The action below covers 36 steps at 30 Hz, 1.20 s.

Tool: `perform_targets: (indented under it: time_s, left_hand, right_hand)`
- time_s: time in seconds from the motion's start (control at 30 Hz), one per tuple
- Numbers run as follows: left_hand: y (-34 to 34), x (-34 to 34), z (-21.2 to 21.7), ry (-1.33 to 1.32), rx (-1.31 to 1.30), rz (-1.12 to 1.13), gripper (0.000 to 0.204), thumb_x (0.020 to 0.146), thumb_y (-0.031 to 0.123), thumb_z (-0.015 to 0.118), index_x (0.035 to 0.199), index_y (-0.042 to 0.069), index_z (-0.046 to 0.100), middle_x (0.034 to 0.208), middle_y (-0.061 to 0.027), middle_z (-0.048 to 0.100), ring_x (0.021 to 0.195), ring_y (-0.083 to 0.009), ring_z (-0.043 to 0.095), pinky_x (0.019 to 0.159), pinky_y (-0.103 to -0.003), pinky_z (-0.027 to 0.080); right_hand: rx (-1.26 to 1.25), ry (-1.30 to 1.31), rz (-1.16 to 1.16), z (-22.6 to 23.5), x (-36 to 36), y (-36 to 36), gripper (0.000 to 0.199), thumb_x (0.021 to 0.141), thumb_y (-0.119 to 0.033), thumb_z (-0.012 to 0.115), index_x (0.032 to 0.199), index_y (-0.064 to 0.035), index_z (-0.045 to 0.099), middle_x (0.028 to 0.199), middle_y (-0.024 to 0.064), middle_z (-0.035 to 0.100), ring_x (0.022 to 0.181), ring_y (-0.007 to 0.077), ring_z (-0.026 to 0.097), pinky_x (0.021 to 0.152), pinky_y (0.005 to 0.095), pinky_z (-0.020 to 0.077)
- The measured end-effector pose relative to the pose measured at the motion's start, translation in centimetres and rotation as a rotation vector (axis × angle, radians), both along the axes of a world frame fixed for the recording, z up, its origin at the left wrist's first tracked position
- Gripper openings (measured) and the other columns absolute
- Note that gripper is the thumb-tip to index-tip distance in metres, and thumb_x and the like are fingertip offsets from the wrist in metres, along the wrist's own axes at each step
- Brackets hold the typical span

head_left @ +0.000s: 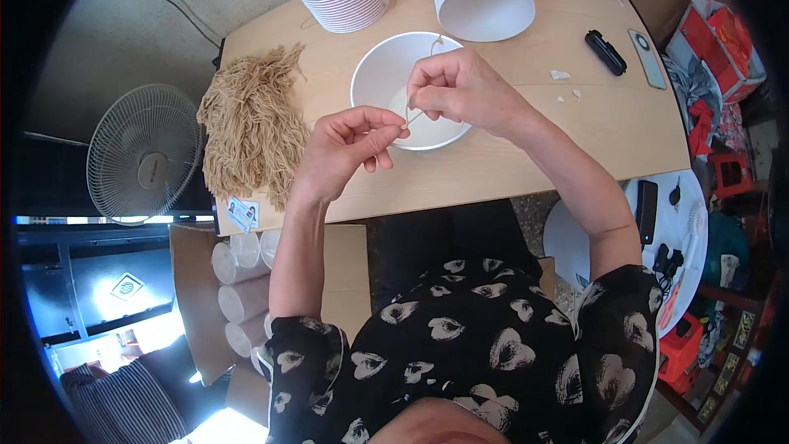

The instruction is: Attaching thin strings or wire handles to decorative paper cups.

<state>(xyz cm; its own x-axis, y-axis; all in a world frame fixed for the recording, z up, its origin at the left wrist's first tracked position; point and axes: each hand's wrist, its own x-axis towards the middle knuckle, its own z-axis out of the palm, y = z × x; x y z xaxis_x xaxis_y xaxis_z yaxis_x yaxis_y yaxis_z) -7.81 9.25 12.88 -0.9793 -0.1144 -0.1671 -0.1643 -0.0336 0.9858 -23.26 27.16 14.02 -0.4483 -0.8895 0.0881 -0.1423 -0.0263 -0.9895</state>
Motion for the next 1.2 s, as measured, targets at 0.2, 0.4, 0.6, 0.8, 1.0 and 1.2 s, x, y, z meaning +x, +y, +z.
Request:
perform_targets:
  time_s: [0.2, 0.4, 0.6, 0.8, 1.0, 1.2]
  left_hand:
    - [1.3, 0.2, -0.4, 0.119, -0.037, 0.134, 0.026, 0.093, 0.009, 0.073, 0.118, 0.004, 0.067, 0.094, -0.0034, 0.074, 0.06, -0.0042, 0.06, 0.051, -0.016, 0.042]
    - [2.2, 0.5, -1.6, 0.297, -0.142, 0.265, 0.034, 0.091, 0.006, 0.074, 0.124, 0.005, 0.067, 0.096, -0.0019, 0.074, 0.057, -0.0019, 0.057, 0.05, -0.017, 0.044]
    - [3.1, 0.8, -2.4, 0.44, -0.452, 0.382, 0.023, 0.089, 0.005, 0.075, 0.113, 0.004, 0.074, 0.088, -0.0014, 0.074, 0.054, -0.0012, 0.055, 0.048, -0.018, 0.043]
    - [3.7, 1.1, -3.3, 0.486, -0.5, 0.499, 0.017, 0.089, 0.006, 0.076, 0.106, 0.002, 0.076, 0.081, -0.0028, 0.075, 0.054, -0.0029, 0.058, 0.047, -0.019, 0.044]
    - [2.9, 1.0, -2.6, 0.368, -0.299, 0.468, 0.015, 0.09, 0.009, 0.076, 0.102, 0.0, 0.076, 0.079, -0.0025, 0.073, 0.059, -0.0045, 0.062, 0.049, -0.018, 0.046]
    - [1.6, 1.7, -1.2, 0.2, -0.128, 0.338, 0.016, 0.091, 0.016, 0.076, 0.1, 0.003, 0.075, 0.08, 0.0, 0.071, 0.062, -0.0045, 0.063, 0.049, -0.017, 0.042]
  right_hand:
    - [0.044, -0.079, 0.017, -0.5, 0.1, -0.9, 0.006, 0.086, -0.004, 0.066, 0.082, -0.0004, 0.067, 0.064, -0.0021, 0.057, 0.056, 0.0026, 0.048, 0.049, 0.0207, 0.0332]
    - [0.117, -0.066, 0.007, -0.4, 0.8, -1.8, 0.006, 0.085, -0.003, 0.066, 0.08, -0.0003, 0.066, 0.064, -0.0019, 0.057, 0.056, 0.0036, 0.049, 0.049, 0.0213, 0.0339]
    - [0.208, -0.001, -0.019, 0.2, 1.0, -2.3, 0.006, 0.082, -0.002, 0.065, 0.077, -0.0001, 0.065, 0.061, -0.0007, 0.058, 0.052, 0.004, 0.048, 0.046, 0.0214, 0.0332]
    - [0.25, 0.071, -0.025, 0.4, 1.4, -2.8, 0.007, 0.082, -0.002, 0.065, 0.076, -0.0005, 0.065, 0.061, -0.0005, 0.057, 0.052, 0.0036, 0.046, 0.045, 0.0212, 0.0317]
    - [0.259, -0.078, -0.035, 1.6, 1.2, -2.2, 0.008, 0.088, -0.007, 0.068, 0.083, -0.0009, 0.067, 0.063, -0.001, 0.057, 0.051, 0.0021, 0.043, 0.044, 0.0205, 0.0284]
    - [0.075, -0.055, -0.071, 1.2, 1.3, -2.1, 0.009, 0.093, -0.011, 0.068, 0.093, -0.0018, 0.068, 0.068, -0.0008, 0.06, 0.054, 0.0025, 0.045, 0.048, 0.0197, 0.033]
